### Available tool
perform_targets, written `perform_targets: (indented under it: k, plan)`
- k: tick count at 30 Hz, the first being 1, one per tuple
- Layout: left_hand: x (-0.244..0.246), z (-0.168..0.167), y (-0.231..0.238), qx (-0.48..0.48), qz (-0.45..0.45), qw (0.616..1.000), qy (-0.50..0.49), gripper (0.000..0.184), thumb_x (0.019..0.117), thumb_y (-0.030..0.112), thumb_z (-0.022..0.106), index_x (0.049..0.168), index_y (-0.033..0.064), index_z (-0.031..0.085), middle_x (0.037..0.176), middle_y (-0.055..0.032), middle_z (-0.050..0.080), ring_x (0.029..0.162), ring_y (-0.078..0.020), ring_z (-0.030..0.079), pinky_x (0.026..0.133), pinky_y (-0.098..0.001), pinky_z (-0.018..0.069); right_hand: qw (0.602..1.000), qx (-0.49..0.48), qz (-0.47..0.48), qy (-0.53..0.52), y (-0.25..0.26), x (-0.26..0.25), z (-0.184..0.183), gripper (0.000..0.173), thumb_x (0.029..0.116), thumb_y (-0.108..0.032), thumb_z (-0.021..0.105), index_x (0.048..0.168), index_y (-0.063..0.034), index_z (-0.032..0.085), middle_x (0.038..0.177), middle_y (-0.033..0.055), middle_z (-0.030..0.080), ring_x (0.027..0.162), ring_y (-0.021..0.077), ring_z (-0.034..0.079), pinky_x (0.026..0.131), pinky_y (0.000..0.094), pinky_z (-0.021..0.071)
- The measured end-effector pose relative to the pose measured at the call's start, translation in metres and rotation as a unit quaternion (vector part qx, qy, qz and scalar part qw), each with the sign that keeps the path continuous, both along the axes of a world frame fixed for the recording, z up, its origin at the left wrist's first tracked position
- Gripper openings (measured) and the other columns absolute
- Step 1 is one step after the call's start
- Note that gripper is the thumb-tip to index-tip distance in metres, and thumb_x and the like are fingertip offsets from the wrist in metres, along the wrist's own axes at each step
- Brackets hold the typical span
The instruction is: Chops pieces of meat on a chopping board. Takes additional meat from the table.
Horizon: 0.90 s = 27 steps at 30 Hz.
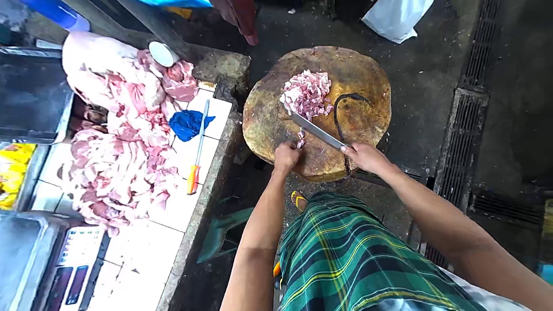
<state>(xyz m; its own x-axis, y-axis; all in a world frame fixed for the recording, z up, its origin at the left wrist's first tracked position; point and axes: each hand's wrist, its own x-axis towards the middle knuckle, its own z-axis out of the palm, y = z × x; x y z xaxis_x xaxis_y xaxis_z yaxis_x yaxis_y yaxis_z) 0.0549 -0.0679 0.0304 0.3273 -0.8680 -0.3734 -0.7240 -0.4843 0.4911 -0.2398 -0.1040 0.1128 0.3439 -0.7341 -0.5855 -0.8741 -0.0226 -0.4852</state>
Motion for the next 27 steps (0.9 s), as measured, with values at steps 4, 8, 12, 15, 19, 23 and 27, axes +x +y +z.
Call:
perform_targets:
  k: [4, 8, 12, 15, 19, 23, 27]
  plan:
    - [0.006, -0.008, 0.020, -0.061, 0.023, 0.997, 0.052, 0.033, 0.0956, 0.042, 0.069, 0.109, 0.0134, 0.075, 0.116, -0.0123, 0.070, 0.110, -0.0308, 0.068, 0.096, -0.0592, 0.0548, 0.997, -0.048, -0.056, 0.010, 0.038, -0.013, 0.000, 0.069, 0.1027, -0.070, 0.033, 0.113, -0.0105, 0.067, 0.088, 0.0168, 0.068, 0.081, 0.0358, 0.069, 0.072, 0.0605, 0.0563]
    - [-0.002, -0.015, 0.021, -0.079, 0.045, 0.996, 0.021, 0.040, 0.0936, 0.050, 0.066, 0.109, 0.0134, 0.074, 0.115, -0.0127, 0.070, 0.104, -0.0315, 0.069, 0.090, -0.0597, 0.0562, 0.996, -0.081, -0.043, -0.020, 0.051, 0.001, -0.001, 0.061, 0.1049, -0.065, 0.035, 0.113, -0.0125, 0.065, 0.083, 0.0126, 0.066, 0.078, 0.0315, 0.068, 0.071, 0.0573, 0.0556]
    - [-0.006, -0.010, 0.017, -0.041, 0.050, 0.998, -0.003, 0.038, 0.0950, 0.046, 0.067, 0.110, 0.0119, 0.073, 0.118, -0.0154, 0.068, 0.107, -0.0343, 0.068, 0.091, -0.0601, 0.0560, 0.997, -0.069, 0.005, 0.041, 0.042, 0.006, -0.013, 0.062, 0.1031, -0.067, 0.037, 0.113, -0.0135, 0.066, 0.090, 0.0139, 0.070, 0.085, 0.0347, 0.071, 0.074, 0.0605, 0.0569]
    - [-0.002, -0.005, 0.019, -0.052, 0.053, 0.997, 0.005, 0.037, 0.0966, 0.043, 0.066, 0.115, 0.0121, 0.073, 0.114, -0.0138, 0.070, 0.105, -0.0326, 0.069, 0.091, -0.0584, 0.0565, 0.996, -0.059, -0.015, 0.059, 0.050, 0.005, -0.006, 0.063, 0.1031, -0.068, 0.037, 0.112, -0.0132, 0.067, 0.090, 0.0139, 0.070, 0.087, 0.0337, 0.070, 0.076, 0.0600, 0.0567]
    - [0.000, 0.005, 0.035, -0.055, 0.094, 0.993, 0.043, 0.043, 0.0959, 0.037, 0.070, 0.127, 0.0071, 0.064, 0.104, -0.0157, 0.074, 0.099, -0.0350, 0.072, 0.087, -0.0606, 0.0574, 0.998, -0.045, -0.035, 0.011, 0.075, 0.011, 0.005, 0.060, 0.1049, -0.065, 0.035, 0.111, -0.0129, 0.064, 0.081, 0.0115, 0.066, 0.080, 0.0310, 0.068, 0.073, 0.0557, 0.0553]
    - [-0.003, 0.003, 0.042, -0.049, 0.110, 0.992, 0.025, 0.036, 0.0981, 0.041, 0.065, 0.114, 0.0087, 0.072, 0.102, -0.0148, 0.074, 0.097, -0.0342, 0.072, 0.087, -0.0611, 0.0567, 0.999, -0.035, 0.019, -0.004, 0.079, 0.012, -0.008, 0.060, 0.1046, -0.066, 0.035, 0.111, -0.0129, 0.063, 0.081, 0.0105, 0.066, 0.080, 0.0294, 0.068, 0.073, 0.0542, 0.0561]
    - [-0.004, 0.003, 0.041, -0.029, 0.126, 0.992, 0.004, 0.038, 0.0989, 0.045, 0.063, 0.111, 0.0116, 0.075, 0.109, -0.0142, 0.074, 0.102, -0.0352, 0.071, 0.090, -0.0633, 0.0555, 0.999, -0.016, 0.020, 0.029, 0.048, -0.002, -0.011, 0.070, 0.1002, -0.073, 0.038, 0.108, -0.0106, 0.070, 0.091, 0.0161, 0.070, 0.089, 0.0356, 0.070, 0.078, 0.0622, 0.0557]
